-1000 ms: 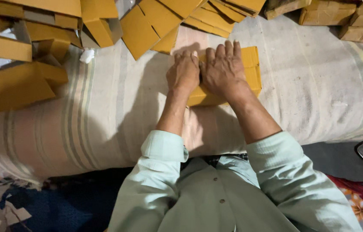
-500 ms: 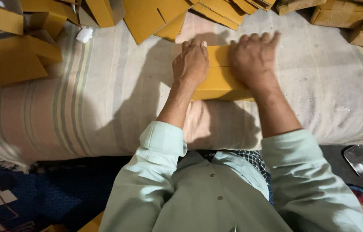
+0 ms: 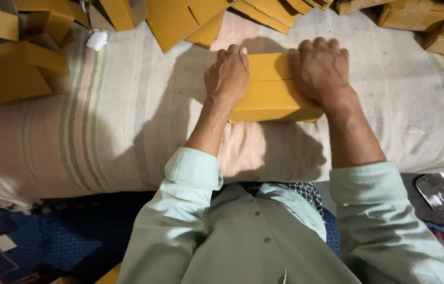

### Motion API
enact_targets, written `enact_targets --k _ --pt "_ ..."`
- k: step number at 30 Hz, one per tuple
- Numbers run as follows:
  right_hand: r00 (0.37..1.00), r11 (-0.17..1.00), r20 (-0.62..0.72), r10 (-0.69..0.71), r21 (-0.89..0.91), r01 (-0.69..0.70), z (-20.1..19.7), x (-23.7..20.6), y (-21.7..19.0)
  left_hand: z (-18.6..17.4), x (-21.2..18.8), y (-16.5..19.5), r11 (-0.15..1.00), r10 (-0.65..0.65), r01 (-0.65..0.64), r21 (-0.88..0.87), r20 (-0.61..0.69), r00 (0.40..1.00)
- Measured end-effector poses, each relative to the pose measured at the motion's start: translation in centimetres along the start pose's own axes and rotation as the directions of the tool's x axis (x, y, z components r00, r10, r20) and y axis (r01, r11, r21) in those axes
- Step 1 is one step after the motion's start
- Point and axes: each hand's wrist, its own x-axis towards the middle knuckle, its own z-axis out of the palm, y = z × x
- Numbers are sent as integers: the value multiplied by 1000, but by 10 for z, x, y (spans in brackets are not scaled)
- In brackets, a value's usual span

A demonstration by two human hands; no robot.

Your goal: The person assembles small cardboard boxes by folding the flat pieces along pre-scored lines and pressing the edges to form rectangular boxes. The person handles multiple boxes one at a time, folding and creasing each piece into shape.

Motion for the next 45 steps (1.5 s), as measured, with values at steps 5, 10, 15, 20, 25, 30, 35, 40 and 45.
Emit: enact_targets --k 5,10,15,20,25,30,35,40,45 --pt "986 910 -91 141 403 -93 7 -43 6 -14 -7 9 998 -26 23 53 67 997" --pt "957 579 -140 256 815 -35 22 -48 15 -10 -16 38 962 62 -103 252 163 985" --pt "958 418 -179 225 906 71 31 -45 24 23 -37 114 933 258 -293 208 181 949" --pt "929 226 -10 369 971 -80 23 -49 22 21 -40 119 914 273 -347 211 312 910" --pt "930 371 -71 361 926 -74 25 -47 15 -1 -40 65 929 256 -311 199 261 931" --pt "931 390 -160 329 920 20 37 -48 19 -18 -35 5 952 162 -202 232 184 970" --pt "916 376 -163 366 926 15 45 -45 23 -17 -24 30 952 83 -140 272 209 974" --pt "912 423 -163 376 906 -13 42 -41 26 -5 -20 100 950 174 -242 196 311 935" --pt "914 287 -121 388 958 4 36 -44 25 19 -18 117 909 365 -400 119 235 901"
